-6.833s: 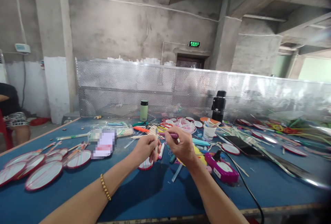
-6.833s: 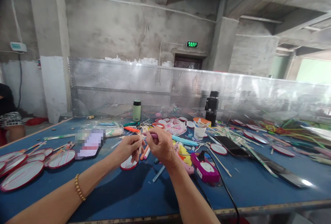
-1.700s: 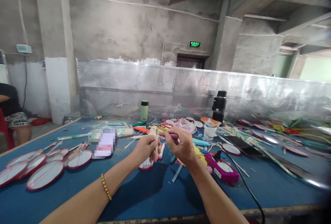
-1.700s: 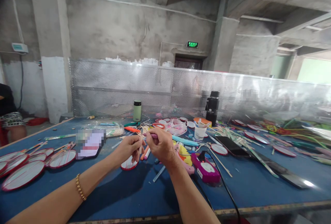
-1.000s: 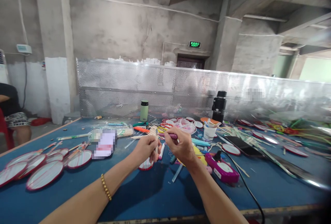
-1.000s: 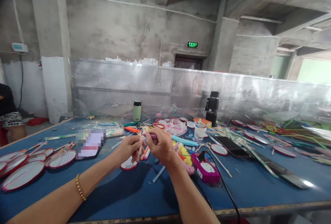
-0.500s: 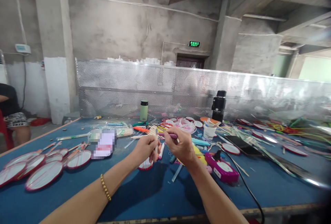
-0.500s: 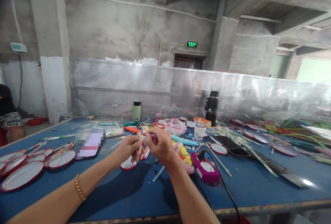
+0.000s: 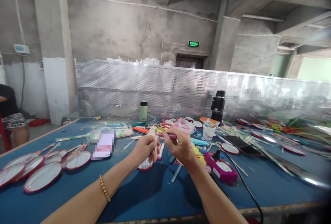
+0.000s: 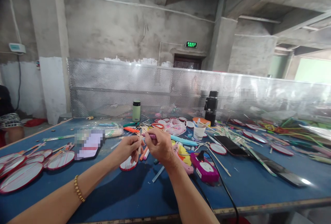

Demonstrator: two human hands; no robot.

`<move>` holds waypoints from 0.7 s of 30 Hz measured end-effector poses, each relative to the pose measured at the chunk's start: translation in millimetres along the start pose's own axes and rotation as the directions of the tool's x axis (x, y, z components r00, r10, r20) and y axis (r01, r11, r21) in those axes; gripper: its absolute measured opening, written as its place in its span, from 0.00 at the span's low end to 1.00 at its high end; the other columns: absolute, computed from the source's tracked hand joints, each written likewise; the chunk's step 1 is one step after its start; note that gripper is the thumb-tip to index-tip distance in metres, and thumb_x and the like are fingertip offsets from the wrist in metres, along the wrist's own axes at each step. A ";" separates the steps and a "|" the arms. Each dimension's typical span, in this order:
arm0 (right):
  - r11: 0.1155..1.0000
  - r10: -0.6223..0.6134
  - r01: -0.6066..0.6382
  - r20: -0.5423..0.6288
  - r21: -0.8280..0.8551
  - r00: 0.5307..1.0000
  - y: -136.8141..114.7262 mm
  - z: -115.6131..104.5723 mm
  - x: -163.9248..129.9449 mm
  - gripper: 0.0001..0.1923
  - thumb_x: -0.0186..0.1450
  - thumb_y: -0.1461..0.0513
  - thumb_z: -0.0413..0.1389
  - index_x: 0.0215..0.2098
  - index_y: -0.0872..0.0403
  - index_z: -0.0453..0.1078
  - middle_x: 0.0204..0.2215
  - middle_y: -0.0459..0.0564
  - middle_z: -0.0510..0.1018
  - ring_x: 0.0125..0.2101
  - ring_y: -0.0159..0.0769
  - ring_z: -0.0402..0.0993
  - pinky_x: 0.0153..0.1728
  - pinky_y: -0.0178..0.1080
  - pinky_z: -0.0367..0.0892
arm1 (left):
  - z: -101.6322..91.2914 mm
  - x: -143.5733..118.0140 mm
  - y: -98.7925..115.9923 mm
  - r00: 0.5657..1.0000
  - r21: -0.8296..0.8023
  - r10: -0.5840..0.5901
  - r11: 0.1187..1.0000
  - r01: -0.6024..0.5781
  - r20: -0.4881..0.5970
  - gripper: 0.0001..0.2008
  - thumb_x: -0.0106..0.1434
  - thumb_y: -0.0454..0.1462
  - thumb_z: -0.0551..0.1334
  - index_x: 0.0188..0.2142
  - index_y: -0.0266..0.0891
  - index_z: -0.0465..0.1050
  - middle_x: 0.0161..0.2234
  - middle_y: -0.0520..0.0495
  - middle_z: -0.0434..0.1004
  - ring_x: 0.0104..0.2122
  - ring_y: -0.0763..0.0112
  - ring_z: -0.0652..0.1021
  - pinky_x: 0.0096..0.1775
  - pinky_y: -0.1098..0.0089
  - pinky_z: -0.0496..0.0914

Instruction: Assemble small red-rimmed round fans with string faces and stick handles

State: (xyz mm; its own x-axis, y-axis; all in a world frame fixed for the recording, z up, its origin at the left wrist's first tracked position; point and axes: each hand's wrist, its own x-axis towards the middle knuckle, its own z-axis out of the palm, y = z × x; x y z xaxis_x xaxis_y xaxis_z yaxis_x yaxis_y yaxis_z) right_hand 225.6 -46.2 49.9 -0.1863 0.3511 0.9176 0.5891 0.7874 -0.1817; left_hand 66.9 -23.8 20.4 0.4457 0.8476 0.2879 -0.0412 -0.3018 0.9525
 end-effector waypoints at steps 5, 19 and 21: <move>1.000 -0.005 0.007 -0.047 0.029 0.999 -1.4 -0.3 1.0 0.07 0.62 0.65 0.54 0.26 0.55 0.68 0.21 0.45 0.70 0.21 0.28 0.64 0.23 0.32 0.59 | -1.6 2.3 -2.8 1.000 -0.020 0.008 1.000 -0.008 0.001 0.07 0.59 0.38 0.54 0.29 0.36 0.64 0.15 0.51 0.72 0.11 0.74 0.71 0.12 0.78 0.60; 1.000 -0.008 0.008 -0.001 0.005 1.000 -2.0 0.7 -0.6 0.07 0.63 0.65 0.53 0.27 0.55 0.69 0.21 0.44 0.70 0.21 0.28 0.64 0.25 0.32 0.59 | -0.2 2.0 -0.6 1.000 -0.010 0.011 1.000 -0.011 0.013 0.08 0.58 0.40 0.55 0.26 0.37 0.63 0.14 0.51 0.71 0.10 0.75 0.69 0.12 0.78 0.60; 1.000 -0.009 0.009 0.006 0.004 1.000 -1.7 0.7 -0.4 0.07 0.63 0.65 0.53 0.27 0.55 0.69 0.21 0.45 0.71 0.22 0.28 0.64 0.25 0.32 0.60 | 0.0 1.3 0.4 1.000 -0.006 0.009 1.000 -0.009 0.010 0.09 0.58 0.41 0.55 0.26 0.37 0.63 0.14 0.51 0.71 0.10 0.76 0.69 0.12 0.78 0.60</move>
State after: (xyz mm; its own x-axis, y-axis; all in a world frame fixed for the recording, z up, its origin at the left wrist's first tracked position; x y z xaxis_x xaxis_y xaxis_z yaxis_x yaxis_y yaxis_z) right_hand 224.1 -47.3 49.6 -0.1968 0.3471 0.9169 0.5838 0.7928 -0.1748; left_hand 67.5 -22.8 21.1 0.4543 0.8405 0.2953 -0.0501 -0.3069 0.9504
